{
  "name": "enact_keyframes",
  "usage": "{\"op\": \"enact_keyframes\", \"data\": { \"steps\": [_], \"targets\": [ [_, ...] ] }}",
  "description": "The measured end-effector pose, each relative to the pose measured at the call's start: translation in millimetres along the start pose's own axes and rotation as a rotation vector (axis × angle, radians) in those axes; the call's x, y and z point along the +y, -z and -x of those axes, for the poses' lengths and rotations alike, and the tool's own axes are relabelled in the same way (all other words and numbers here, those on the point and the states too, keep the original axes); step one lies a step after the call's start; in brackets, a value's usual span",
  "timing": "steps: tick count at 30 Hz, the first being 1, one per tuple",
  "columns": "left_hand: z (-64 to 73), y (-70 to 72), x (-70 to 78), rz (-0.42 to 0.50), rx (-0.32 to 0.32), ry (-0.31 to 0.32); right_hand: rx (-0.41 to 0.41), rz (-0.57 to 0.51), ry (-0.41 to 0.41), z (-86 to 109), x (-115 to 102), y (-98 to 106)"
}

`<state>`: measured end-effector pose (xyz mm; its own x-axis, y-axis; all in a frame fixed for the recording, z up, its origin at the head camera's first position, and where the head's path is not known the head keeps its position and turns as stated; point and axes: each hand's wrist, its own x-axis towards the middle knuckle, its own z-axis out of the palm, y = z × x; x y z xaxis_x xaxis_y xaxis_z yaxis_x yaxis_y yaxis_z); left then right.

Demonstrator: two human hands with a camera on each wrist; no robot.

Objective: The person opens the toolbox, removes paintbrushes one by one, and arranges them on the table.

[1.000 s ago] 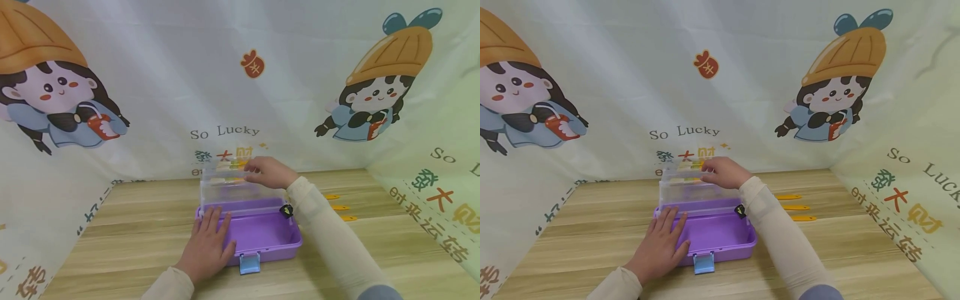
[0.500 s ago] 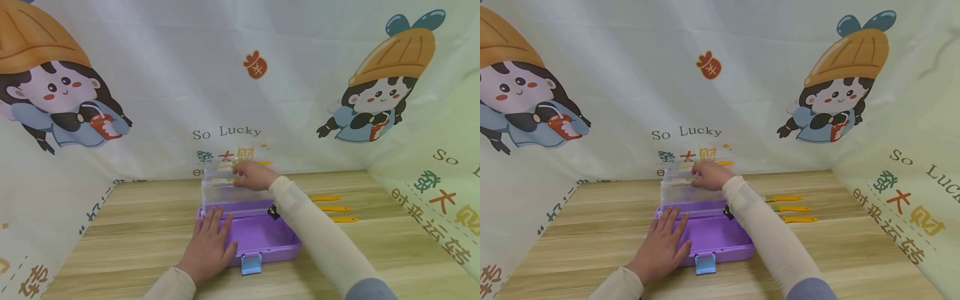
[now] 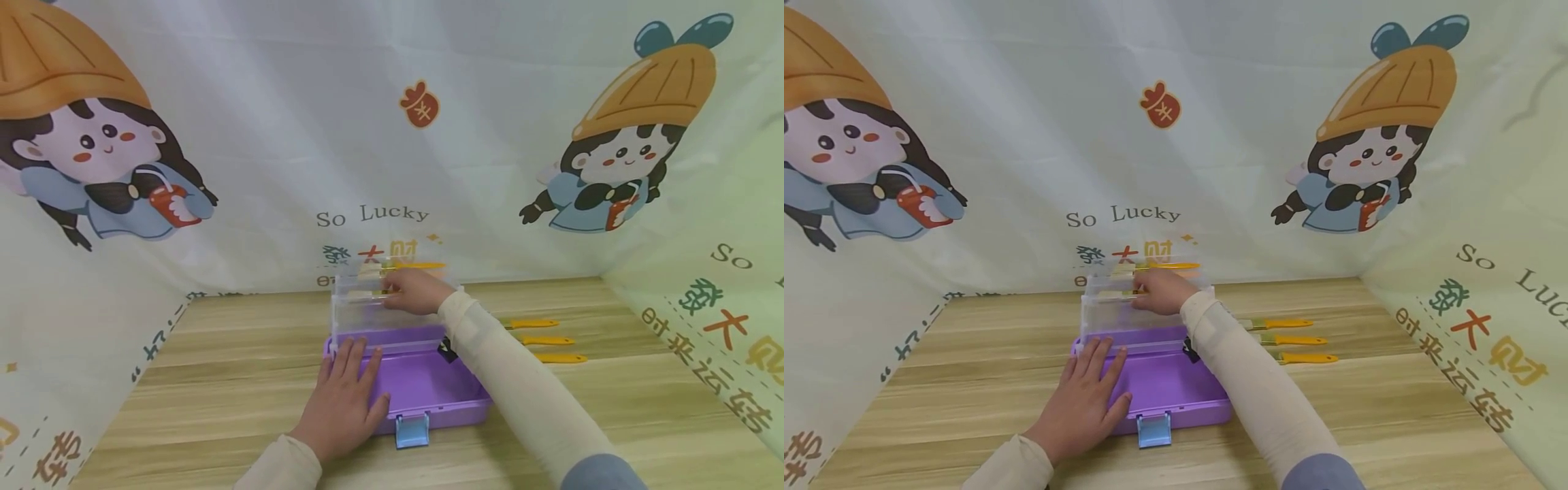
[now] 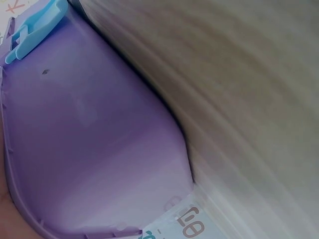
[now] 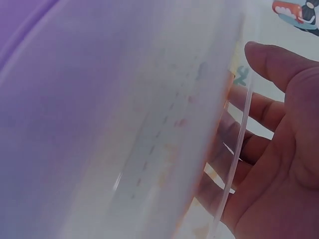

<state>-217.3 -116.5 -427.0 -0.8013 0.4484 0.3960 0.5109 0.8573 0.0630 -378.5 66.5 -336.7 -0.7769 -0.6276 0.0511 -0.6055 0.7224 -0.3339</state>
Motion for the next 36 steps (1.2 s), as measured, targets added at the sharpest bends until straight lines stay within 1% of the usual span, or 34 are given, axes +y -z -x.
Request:
{"op": "enact_keyframes", "data": {
  "steps": [7,17,26,36],
  "targets": [
    [-0.5,-1.2,-0.7,-0.013,-0.007,0.005,0.026,0.012,0.019,1.8,2.6,-1.3],
    [-0.9,-0.1,-1.1,-0.026,0.004,0.0,-0.021,-0.01,-0.002,3.1,5.2,-1.9],
    [0.9,-0.7,1.1,0.001,0.018,0.002,-0.019,-0.029,-0.003,4.2,5.3,-4.9],
    [-0.3,-0.3,0.7,-0.006,0.011,0.003,-0.042,-0.01,-0.023,3.8,5.4,-4.0]
  ]
}}
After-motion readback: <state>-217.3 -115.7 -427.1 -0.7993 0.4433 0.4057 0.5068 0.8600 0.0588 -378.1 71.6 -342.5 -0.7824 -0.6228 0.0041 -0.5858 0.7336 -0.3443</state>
